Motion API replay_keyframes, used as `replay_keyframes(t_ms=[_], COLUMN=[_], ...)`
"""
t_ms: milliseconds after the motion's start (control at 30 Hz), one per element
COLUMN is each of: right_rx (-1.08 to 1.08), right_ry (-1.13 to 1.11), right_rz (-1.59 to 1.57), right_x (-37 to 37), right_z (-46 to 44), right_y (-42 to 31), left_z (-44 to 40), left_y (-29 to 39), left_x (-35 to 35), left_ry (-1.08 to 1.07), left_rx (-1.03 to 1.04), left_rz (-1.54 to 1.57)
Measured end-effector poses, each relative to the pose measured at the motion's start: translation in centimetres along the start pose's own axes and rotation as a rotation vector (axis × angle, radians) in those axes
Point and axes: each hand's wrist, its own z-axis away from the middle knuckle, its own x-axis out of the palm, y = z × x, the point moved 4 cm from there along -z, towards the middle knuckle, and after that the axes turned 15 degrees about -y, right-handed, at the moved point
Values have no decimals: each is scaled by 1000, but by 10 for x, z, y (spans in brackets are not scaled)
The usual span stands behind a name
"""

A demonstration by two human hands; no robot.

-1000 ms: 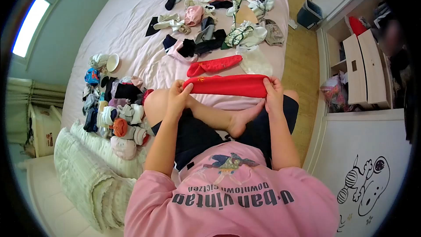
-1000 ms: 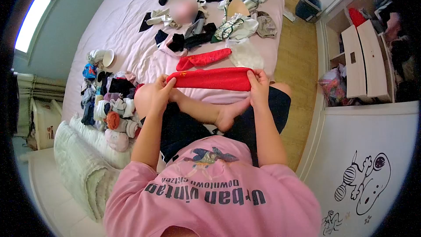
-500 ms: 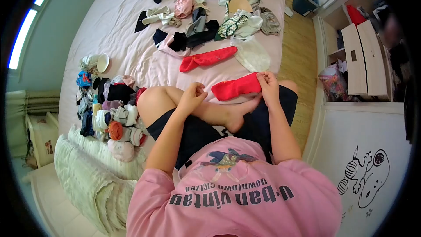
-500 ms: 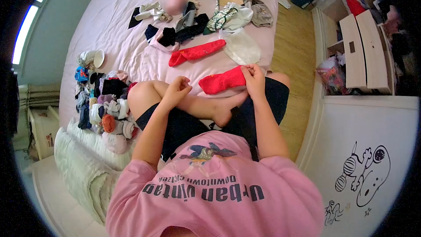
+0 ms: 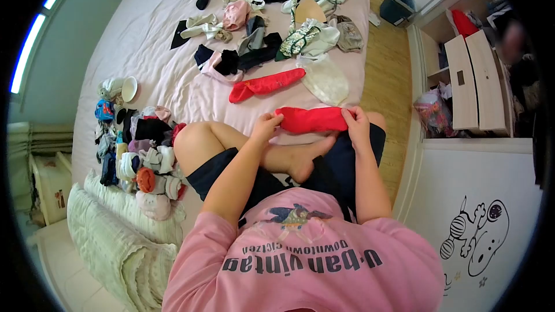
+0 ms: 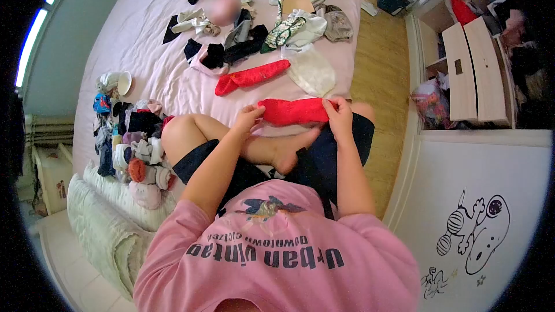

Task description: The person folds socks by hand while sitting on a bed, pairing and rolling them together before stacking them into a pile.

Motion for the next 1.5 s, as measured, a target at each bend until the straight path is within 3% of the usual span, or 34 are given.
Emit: replay_keyframes(t_ms=[100, 167, 200, 233, 333, 433, 533, 633, 833, 967, 1100, 1200, 1300, 1400, 1433, 1467, 1500], right_rx=[-21, -52, -56, -60, -118, -104, -58, 30, 158, 314, 476, 299, 334, 399, 350, 300, 250], right_ry=[64, 119, 123, 125, 151, 144, 35, 68, 17, 67, 31, -182, -166, 51, 70, 88, 104], right_rz=[-255, -419, -523, -626, -530, -434, -519, -613, -489, -335, -322, -345, -335, -748, -681, -614, -548], right_x=[-7, -11, -9, -9, -6, 12, 26, 35, 67, 89, 87, 92, 88, 92, 90, 88, 87], right_z=[-6, -11, -10, -10, -18, -20, -22, -23, -35, -51, -59, -60, -48, -45, -46, -49, -51], right_y=[5, 7, -5, -11, -12, -20, -17, -15, 26, 66, 91, 93, 84, 77, 80, 82, 80], left_z=[26, 32, 42, 48, 64, 71, 67, 79, 72, 29, 22, 21, 7, 11, 16, 17, 21], left_y=[47, 67, 81, 88, 102, 99, 97, 107, 117, 84, 82, 85, 85, 105, 113, 114, 116], left_x=[8, -11, -15, -19, -16, -17, -25, -17, -54, -93, -95, -97, -103, -87, -81, -83, -86], left_ry=[3, -24, -16, -54, -119, -146, 19, 40, 467, 358, 171, 21, 71, -31, -58, -56, 85], left_rx=[423, 681, 729, 710, 643, 514, 672, 687, 243, -82, -218, -207, 165, 452, 524, 510, 490], left_rz=[388, 285, 77, -5, -261, -285, -525, -797, -1123, -1321, -1257, -1174, -684, -231, -98, -114, -386])
